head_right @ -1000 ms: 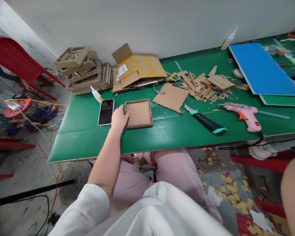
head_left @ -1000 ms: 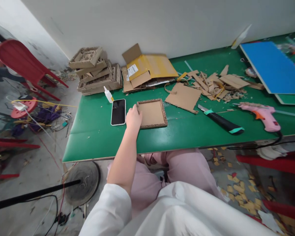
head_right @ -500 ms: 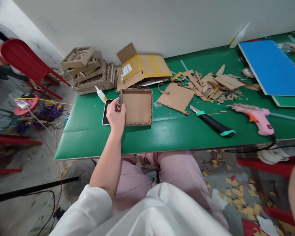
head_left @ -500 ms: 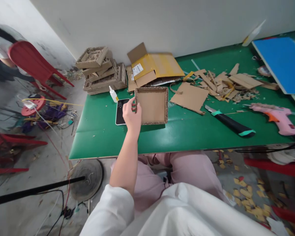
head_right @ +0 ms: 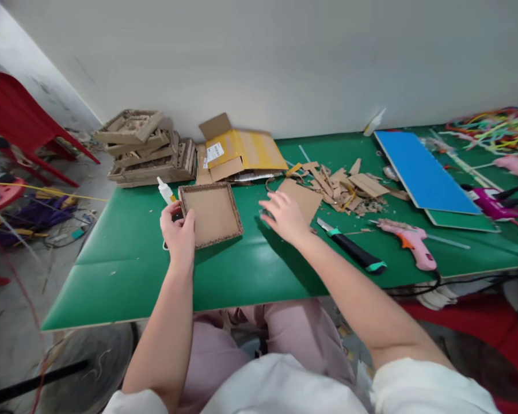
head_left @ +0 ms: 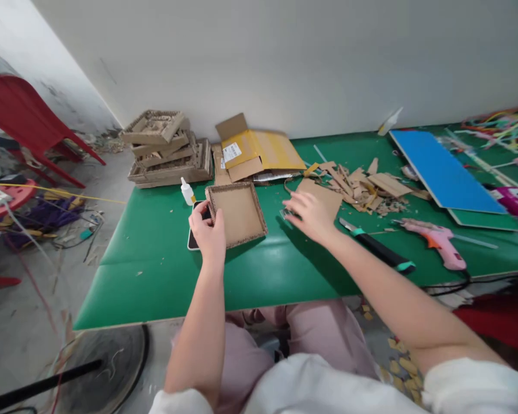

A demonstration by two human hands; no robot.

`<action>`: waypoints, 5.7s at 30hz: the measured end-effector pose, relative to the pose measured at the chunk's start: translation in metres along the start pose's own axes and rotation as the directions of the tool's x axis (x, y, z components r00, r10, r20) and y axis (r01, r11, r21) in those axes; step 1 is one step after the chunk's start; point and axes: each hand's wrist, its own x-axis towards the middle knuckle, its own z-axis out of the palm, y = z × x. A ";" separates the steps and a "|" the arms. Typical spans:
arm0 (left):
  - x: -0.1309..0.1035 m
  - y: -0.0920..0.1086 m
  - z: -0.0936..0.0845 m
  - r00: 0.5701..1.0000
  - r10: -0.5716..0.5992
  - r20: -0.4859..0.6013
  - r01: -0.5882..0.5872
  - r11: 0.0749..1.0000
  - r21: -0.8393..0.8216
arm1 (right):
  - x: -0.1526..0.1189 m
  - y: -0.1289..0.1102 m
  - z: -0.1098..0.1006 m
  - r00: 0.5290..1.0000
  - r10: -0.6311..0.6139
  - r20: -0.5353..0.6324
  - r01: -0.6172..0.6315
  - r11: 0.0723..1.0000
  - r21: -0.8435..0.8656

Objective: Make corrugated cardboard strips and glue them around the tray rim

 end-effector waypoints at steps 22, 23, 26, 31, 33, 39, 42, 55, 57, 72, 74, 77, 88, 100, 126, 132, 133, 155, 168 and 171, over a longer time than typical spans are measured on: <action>0.005 0.042 0.008 0.618 0.434 0.656 -0.707 0.672 0.221 | 0.039 -0.033 -0.046 0.982 0.000 0.188 -0.099 0.849 0.519; 0.010 0.043 0.010 0.602 0.403 0.690 -0.700 0.682 0.212 | 0.043 -0.038 -0.047 0.984 -0.016 0.178 -0.085 0.835 0.543; 0.021 0.033 0.007 0.627 0.299 0.720 -0.615 0.758 0.220 | 0.053 -0.045 -0.040 0.985 0.018 0.170 -0.119 0.785 0.609; 0.031 0.007 -0.005 0.727 0.191 0.660 -0.378 0.914 0.151 | 0.056 -0.036 -0.014 0.982 0.136 0.131 -0.189 0.701 0.688; 0.033 0.001 -0.005 0.743 0.218 0.632 -0.323 0.945 0.054 | 0.053 -0.031 -0.003 0.994 0.101 0.043 -0.103 0.731 0.675; 0.034 -0.003 0.002 0.743 0.241 0.625 -0.174 0.971 -0.167 | 0.047 -0.026 0.019 0.985 0.011 -0.170 0.080 0.850 0.520; 0.033 -0.003 0.004 0.761 0.188 0.620 -0.206 0.978 -0.044 | 0.046 -0.024 0.023 0.990 0.002 -0.140 0.069 0.864 0.499; 0.034 -0.011 0.019 0.821 0.168 0.545 -0.401 0.850 0.341 | 0.047 -0.023 0.032 0.989 0.141 0.039 -0.140 0.827 0.544; 0.033 -0.013 0.021 0.836 0.179 0.519 -0.413 0.827 0.382 | 0.047 -0.025 0.029 0.979 0.196 0.055 -0.190 0.787 0.586; 0.029 -0.016 0.030 0.829 0.232 0.508 -0.491 0.736 0.465 | 0.049 -0.023 0.037 0.985 0.171 -0.035 -0.145 0.912 0.383; 0.028 -0.017 0.030 0.802 0.257 0.538 -0.538 0.702 0.466 | 0.049 -0.023 0.037 0.990 0.135 -0.029 -0.116 0.931 0.347; 0.028 -0.017 0.031 0.785 0.263 0.561 -0.569 0.665 0.484 | 0.048 -0.022 0.038 0.993 0.109 -0.033 -0.094 0.949 0.300; 0.022 -0.016 0.038 0.853 0.190 0.486 -0.476 0.667 0.573 | 0.048 -0.029 0.042 0.977 0.214 -0.020 -0.208 0.964 0.167; 0.020 -0.014 0.036 0.873 0.174 0.455 -0.420 0.742 0.523 | 0.047 -0.030 0.042 0.971 0.238 0.004 -0.234 0.954 0.189; 0.017 -0.009 0.039 0.805 0.196 0.561 -0.536 0.645 0.545 | 0.049 -0.035 0.046 0.999 0.041 0.022 -0.046 0.948 0.315; 0.015 -0.008 0.040 0.810 0.191 0.554 -0.540 0.611 0.579 | 0.048 -0.032 0.047 1.000 0.020 0.002 -0.019 0.945 0.325; 0.015 -0.008 0.040 0.814 0.190 0.549 -0.537 0.607 0.586 | 0.048 -0.032 0.048 1.000 0.023 -0.001 -0.021 0.947 0.321; 0.022 -0.004 0.034 0.920 0.022 0.392 -0.203 0.881 0.426 | 0.048 -0.025 0.042 0.997 0.074 -0.021 -0.063 0.945 0.322; 0.021 -0.005 0.034 0.901 0.079 0.426 -0.294 0.834 0.467 | 0.048 -0.025 0.040 0.996 0.008 -0.084 0.018 0.951 0.308; 0.021 -0.006 0.034 0.898 0.093 0.430 -0.313 0.823 0.474 | 0.048 -0.024 0.044 0.998 -0.009 -0.065 0.028 0.957 0.287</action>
